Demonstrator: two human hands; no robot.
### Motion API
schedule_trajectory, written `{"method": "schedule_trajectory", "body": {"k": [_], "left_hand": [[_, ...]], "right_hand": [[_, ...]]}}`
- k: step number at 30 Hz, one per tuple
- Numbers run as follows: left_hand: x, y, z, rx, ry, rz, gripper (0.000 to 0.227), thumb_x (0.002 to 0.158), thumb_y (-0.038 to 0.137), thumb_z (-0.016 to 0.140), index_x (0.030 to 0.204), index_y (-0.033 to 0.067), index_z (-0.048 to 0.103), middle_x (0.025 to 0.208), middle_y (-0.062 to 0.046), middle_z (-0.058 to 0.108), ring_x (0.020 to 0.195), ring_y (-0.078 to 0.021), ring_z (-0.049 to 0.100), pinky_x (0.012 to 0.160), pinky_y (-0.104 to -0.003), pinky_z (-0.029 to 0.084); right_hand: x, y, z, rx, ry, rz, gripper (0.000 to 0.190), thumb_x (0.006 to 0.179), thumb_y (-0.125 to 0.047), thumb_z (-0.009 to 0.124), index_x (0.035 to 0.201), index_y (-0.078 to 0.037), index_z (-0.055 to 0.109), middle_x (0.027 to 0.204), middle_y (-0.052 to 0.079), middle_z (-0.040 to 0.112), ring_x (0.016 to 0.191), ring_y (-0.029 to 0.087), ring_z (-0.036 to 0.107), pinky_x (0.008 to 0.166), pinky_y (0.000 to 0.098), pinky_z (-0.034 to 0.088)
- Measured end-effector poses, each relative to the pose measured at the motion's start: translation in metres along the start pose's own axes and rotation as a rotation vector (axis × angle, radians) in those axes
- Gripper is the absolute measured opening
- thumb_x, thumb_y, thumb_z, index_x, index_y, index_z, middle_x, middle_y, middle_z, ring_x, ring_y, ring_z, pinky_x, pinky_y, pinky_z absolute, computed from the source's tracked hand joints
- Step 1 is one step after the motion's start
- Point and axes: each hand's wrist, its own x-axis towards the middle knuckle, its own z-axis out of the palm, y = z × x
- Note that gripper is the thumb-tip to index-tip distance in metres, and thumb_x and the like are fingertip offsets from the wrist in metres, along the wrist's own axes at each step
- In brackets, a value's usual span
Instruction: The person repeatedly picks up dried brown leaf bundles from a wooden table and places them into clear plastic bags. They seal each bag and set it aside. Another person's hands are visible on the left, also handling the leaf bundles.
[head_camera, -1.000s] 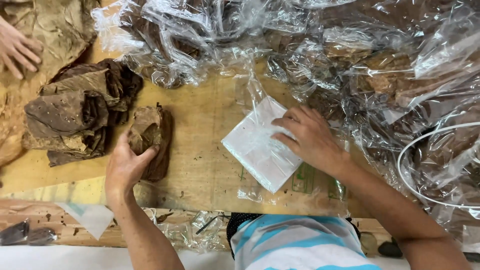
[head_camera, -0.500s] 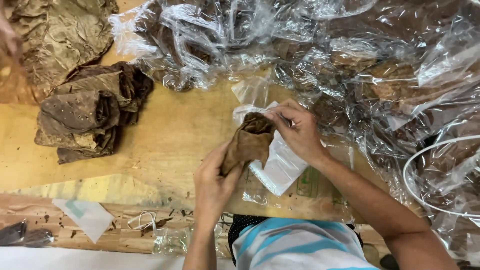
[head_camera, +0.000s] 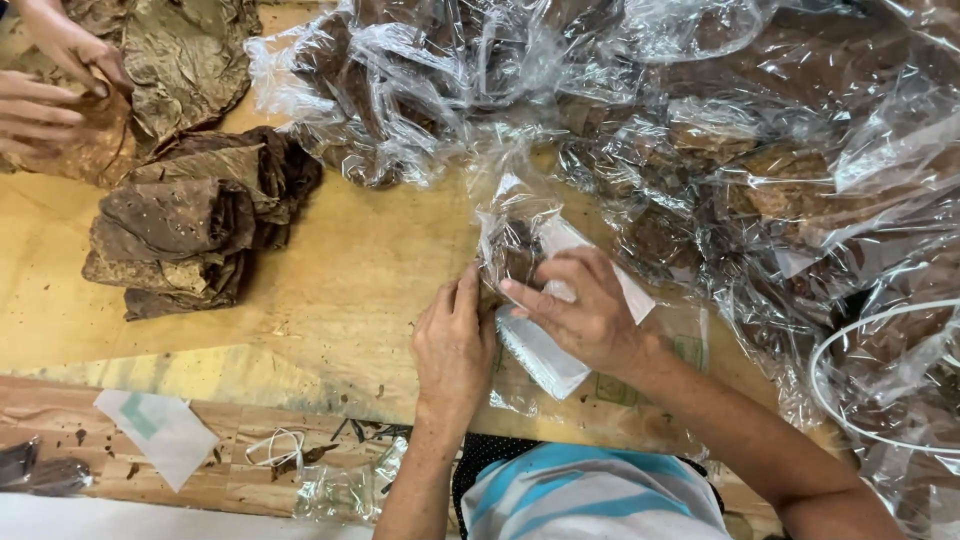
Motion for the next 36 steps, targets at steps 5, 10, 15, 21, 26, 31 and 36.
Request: {"method": "schedule_trajectory", "body": {"k": [5,10,15,21,26,31,36], "left_hand": [[0.001,-0.01,-0.014,-0.293,-0.076,-0.225,0.053,0.08,0.001,0.075,0.133,0.0062,0.068,0.103,-0.021,0.074,0.095,-0.0429,0.074,0.08,-0.053,0.061],[0.002,-0.012,-0.027,-0.777,-0.179,-0.615,0.045,0.078,0.009,0.081,0.123,0.0125,0.078,0.102,-0.015,0.082,0.102,-0.0333,0.078,0.082,-0.046,0.063],[-0.002,-0.003,-0.022,-1.41,-0.212,-0.788,0.029,0.083,0.009,0.083,0.11,-0.0009,0.076,0.09,-0.016,0.077,0.08,-0.0205,0.072,0.069,-0.04,0.064],[-0.003,-0.001,-0.014,-1.584,-0.079,-0.942,0.022,0.091,0.01,0.077,0.103,-0.0063,0.069,0.083,-0.021,0.074,0.071,-0.0282,0.075,0.061,-0.04,0.063],[0.002,0.014,-0.012,-1.638,0.051,-1.028,0.018,0.089,0.01,0.078,0.097,-0.0034,0.068,0.079,-0.018,0.073,0.066,-0.0262,0.075,0.057,-0.037,0.061],[-0.007,0.015,-0.014,-1.19,0.011,-0.769,0.013,0.094,0.008,0.075,0.103,-0.0012,0.075,0.089,-0.013,0.077,0.087,-0.0172,0.07,0.076,-0.037,0.061],[-0.003,0.029,-0.018,-0.943,-0.028,-0.485,0.012,0.095,-0.001,0.068,0.105,0.0,0.074,0.093,-0.02,0.078,0.092,-0.0297,0.075,0.084,-0.046,0.059]], "right_hand": [[-0.02,0.025,0.016,-0.01,0.095,-0.045,0.023,0.096,-0.011,0.073,0.118,-0.01,0.08,0.087,0.005,0.062,0.082,0.026,0.062,0.084,0.043,0.057],[-0.019,0.029,0.018,0.051,0.184,-0.026,0.017,0.094,-0.007,0.075,0.109,-0.007,0.083,0.077,0.004,0.065,0.072,0.024,0.063,0.077,0.0426,0.059],[-0.008,0.011,0.021,0.118,0.137,-0.033,0.022,0.098,-0.025,0.071,0.115,-0.017,0.082,0.077,0.002,0.06,0.075,0.024,0.061,0.092,0.0494,0.055],[0.013,-0.012,0.0,0.163,-0.013,-0.048,0.026,0.101,-0.03,0.066,0.123,-0.025,0.079,0.07,0.001,0.055,0.065,0.021,0.057,0.1,0.0533,0.049],[-0.014,-0.017,0.003,0.363,-0.08,0.131,0.03,0.101,-0.026,0.064,0.128,-0.018,0.077,0.071,0.004,0.061,0.066,0.021,0.062,0.099,0.054,0.049],[-0.009,-0.008,-0.01,0.314,-0.106,0.209,0.037,0.098,-0.031,0.069,0.127,-0.01,0.076,0.078,0.01,0.068,0.073,0.023,0.063,0.094,0.0515,0.049],[0.027,-0.016,-0.002,0.2,-0.044,0.3,0.044,0.088,-0.02,0.085,0.129,-0.009,0.074,0.102,0.009,0.069,0.088,0.026,0.071,0.085,0.0433,0.057]]}}
